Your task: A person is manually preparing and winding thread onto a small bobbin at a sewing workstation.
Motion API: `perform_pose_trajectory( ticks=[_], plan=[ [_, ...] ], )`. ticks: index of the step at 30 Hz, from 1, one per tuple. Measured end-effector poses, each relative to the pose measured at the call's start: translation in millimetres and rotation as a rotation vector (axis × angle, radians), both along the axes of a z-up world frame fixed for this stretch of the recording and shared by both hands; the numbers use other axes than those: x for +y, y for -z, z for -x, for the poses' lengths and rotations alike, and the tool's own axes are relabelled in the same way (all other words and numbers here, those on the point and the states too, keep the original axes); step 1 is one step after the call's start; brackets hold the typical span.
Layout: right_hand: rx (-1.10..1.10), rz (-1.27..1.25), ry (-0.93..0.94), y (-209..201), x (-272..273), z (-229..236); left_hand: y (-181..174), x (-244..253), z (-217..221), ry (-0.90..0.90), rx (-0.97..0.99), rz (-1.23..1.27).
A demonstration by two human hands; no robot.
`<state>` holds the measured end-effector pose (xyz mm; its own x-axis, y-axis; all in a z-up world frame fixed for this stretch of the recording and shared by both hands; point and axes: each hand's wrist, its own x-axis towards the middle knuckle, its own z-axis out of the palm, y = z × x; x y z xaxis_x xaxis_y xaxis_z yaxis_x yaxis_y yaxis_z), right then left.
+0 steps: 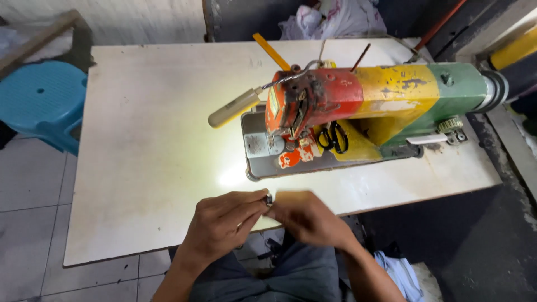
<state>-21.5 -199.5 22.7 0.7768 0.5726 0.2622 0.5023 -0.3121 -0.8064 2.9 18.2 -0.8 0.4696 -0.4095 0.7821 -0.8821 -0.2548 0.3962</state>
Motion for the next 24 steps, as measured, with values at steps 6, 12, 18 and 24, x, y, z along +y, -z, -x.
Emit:
perform_pose_trajectory(
  ticks=[6,12,18,24],
  plan=[
    [-0.308,0.036,0.396,10,-7,-9,6,-5,9,0.078,0.007,-0.019],
    [-0.084,0.174,0.153,3,5,20,6,0,-11,-0.062,0.053,-0.027],
    [-0.279,0.094,0.438,41,-5,-27,-8,-12,1,0.050,0.126,0.076],
    [-0.318,0.052,0.194,-12,12,8,0,-3,-13,0.029,0.204,0.104]
  ],
)
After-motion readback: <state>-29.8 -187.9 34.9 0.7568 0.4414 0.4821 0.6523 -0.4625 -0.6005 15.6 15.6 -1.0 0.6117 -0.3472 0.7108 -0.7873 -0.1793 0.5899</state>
